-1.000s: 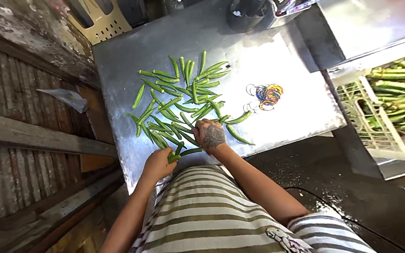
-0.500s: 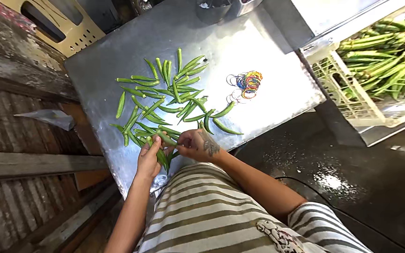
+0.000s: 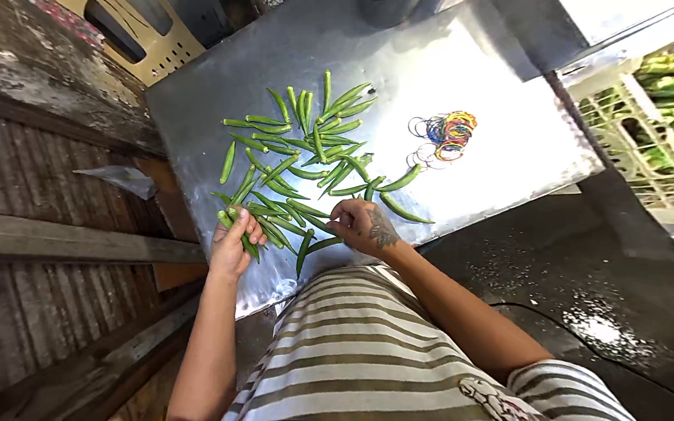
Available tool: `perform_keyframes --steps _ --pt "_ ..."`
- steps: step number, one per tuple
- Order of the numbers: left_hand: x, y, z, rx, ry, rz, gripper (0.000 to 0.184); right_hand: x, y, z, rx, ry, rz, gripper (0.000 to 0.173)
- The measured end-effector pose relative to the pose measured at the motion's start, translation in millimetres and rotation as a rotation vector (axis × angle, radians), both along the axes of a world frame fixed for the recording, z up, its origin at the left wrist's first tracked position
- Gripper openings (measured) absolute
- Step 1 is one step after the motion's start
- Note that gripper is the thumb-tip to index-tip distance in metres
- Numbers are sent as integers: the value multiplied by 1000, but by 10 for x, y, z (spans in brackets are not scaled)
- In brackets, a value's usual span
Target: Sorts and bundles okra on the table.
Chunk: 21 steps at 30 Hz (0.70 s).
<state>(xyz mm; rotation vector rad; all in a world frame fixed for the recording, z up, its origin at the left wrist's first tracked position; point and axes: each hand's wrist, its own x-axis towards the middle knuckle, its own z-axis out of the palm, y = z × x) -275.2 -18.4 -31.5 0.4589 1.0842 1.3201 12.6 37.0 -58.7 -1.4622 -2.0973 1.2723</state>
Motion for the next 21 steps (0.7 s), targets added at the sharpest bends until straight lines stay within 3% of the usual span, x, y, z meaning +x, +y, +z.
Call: perform_keyframes --steps 4,9,13,18,21 --pt "141 -26 -57 22 -23 14 9 -493 80 37 -55 -204 261 27" --pt "258 -51 -132 55 -105 -13 16 -1027 34 119 -49 -574 335 43" --pt "178 -89 -143 33 -51 -8 13 -1081 46 99 -77 -586 282 51" --pt "117 -102 -168 -12 31 20 10 -1097 40 30 -46 -614 219 38" --pt "156 -76 -171 -18 229 7 7 -977 60 69 -16 -534 153 35"
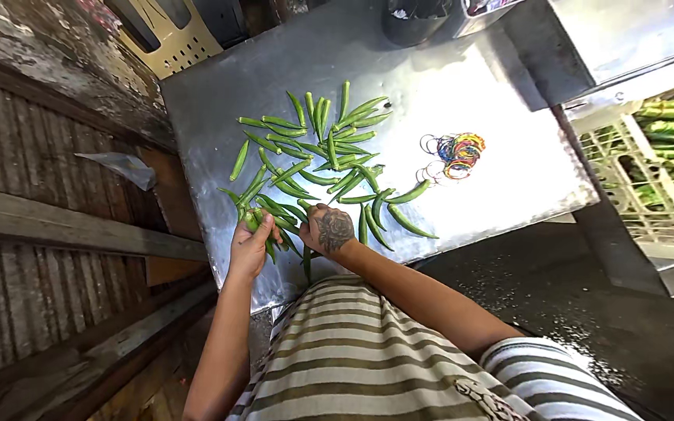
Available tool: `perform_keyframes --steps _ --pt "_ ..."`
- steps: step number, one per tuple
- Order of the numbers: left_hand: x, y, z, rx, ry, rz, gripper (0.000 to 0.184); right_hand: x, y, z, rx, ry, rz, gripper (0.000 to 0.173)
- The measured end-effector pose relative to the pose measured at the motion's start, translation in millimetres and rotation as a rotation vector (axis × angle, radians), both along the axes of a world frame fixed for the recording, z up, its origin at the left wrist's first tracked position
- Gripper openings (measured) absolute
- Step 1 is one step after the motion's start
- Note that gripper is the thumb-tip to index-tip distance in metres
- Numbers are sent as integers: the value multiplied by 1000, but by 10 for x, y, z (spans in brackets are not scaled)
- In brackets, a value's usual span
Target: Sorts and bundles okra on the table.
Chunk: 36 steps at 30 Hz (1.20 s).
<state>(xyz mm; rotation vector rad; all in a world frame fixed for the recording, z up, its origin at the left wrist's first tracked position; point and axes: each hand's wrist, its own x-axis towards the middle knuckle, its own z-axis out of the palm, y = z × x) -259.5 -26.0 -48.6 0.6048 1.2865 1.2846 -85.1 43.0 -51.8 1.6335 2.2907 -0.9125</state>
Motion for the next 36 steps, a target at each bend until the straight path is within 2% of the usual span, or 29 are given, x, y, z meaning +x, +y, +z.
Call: perform_keyframes --steps 4,12,15,20,25,29,31,33,36 --pt "61 12 43 3 97 -6 7 270 56 -43 282 148 -17 27" --pt "-9 125 116 35 92 -6 8 296 304 146 36 120 189 22" --pt "-39 119 125 28 110 -17 10 271 307 89 77 125 210 21" --pt "-55 81 108 -13 100 16 9 241 352 -6 123 265 147 37" --pt "-66 84 61 -29 86 49 11 -256 642 66 340 324 96 17" --pt "-44 116 53 -3 57 74 14 -923 982 35 252 8 41 39" --pt "-58 107 74 3 7 93 18 -1052 1071 -36 197 -53 4 40" --pt "-88 82 70 10 -43 113 21 -1012 1076 -49 194 6 -53 36" --pt "-88 37 43 -16 -75 149 22 -705 872 135 250 295 -145 26"
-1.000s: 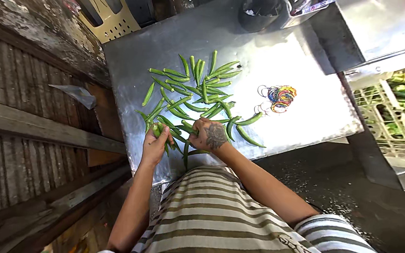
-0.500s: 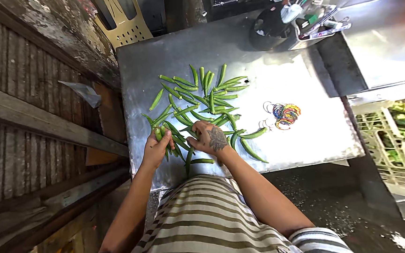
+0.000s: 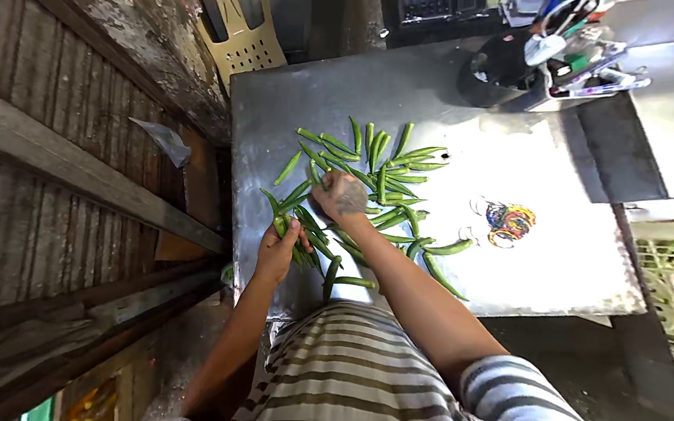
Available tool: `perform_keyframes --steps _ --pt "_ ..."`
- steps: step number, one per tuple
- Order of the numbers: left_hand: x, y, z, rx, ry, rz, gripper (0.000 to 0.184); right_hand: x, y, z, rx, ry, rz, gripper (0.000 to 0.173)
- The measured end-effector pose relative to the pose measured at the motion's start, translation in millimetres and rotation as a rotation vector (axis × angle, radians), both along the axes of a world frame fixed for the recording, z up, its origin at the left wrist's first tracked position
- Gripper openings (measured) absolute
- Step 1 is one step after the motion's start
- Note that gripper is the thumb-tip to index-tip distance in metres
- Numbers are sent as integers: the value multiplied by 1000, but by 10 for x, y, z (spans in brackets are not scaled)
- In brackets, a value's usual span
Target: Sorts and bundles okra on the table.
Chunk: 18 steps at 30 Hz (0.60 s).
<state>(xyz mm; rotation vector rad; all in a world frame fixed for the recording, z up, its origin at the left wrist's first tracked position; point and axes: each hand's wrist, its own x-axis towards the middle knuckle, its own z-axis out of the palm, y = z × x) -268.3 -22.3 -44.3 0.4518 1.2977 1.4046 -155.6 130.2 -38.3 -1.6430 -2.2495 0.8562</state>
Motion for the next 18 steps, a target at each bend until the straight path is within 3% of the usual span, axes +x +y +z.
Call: perform_keyframes --steps 3,6,9,13,16,18 --pt "78 18 -26 -21 43 28 20 305 -334 294 -20 199 95 19" --pt "241 108 -126 31 115 -33 32 537 -679 388 -85 143 225 25" --pt "439 247 -96 124 109 -126 34 710 -854 389 -9 124 189 28" --pt "617 335 74 146 55 -267 21 1137 -893 394 39 339 229 25" --pt "607 379 100 252 -76 -418 12 1704 -761 309 86 548 -38 24" --pt "585 357 90 274 -160 -454 13 2209 -606 206 128 470 -326 20"
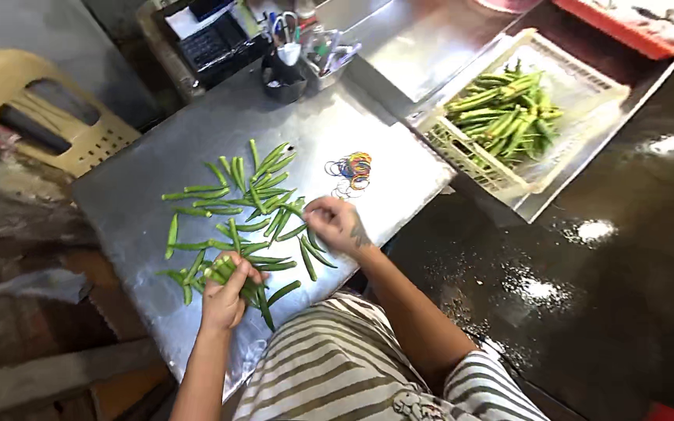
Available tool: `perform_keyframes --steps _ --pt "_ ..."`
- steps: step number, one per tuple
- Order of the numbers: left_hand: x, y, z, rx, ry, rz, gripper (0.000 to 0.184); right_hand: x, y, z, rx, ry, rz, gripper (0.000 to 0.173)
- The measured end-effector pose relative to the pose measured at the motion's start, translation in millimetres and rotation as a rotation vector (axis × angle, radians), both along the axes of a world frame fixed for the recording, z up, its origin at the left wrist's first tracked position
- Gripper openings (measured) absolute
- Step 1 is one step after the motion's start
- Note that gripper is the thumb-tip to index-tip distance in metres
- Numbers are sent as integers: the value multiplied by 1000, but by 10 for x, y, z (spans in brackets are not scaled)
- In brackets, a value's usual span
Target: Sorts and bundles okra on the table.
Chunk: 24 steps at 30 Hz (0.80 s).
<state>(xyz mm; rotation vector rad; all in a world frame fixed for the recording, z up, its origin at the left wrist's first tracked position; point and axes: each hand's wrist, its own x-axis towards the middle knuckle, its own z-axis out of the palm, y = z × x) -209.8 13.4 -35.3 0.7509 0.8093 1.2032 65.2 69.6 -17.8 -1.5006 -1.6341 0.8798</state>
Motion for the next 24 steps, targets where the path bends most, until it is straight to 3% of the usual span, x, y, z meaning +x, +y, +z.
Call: perform_keyframes --steps 4,7,9,11,14,15,16,18,19,22,24 --pt "63 -90 24 -103 97 -1 14 760 224 -234 -96 -277 -283 21" --pt "145 -80 44 -76 417 -78 20 703 254 -43 53 -213 -288 29" --pt "208 -32 67 -6 713 -171 28 388 211 367 191 -136 -114 46" --pt "298 3 165 97 913 -245 36 -86 66 680 282 -122 192 66" --pt "437 -24 524 130 892 -243 49 -721 -233 556 195 -193 660 84" --pt "442 -40 585 99 854 -224 47 -753 -260 522 127 -176 719 87" --pt "434 -44 538 82 834 -163 40 -680 -215 500 65 -114 728 79" --pt "340 -24 326 56 774 -86 24 -387 11 405 24 43 545 53" --pt "275 -53 271 46 758 -71 21 -217 147 299 38 11 383 44" --pt "186 -123 187 5 695 -44 22 240 611 -188 78 -378 -126 28" --pt "235 -105 169 -14 685 -56 23 404 835 -507 1 -596 -256 26"
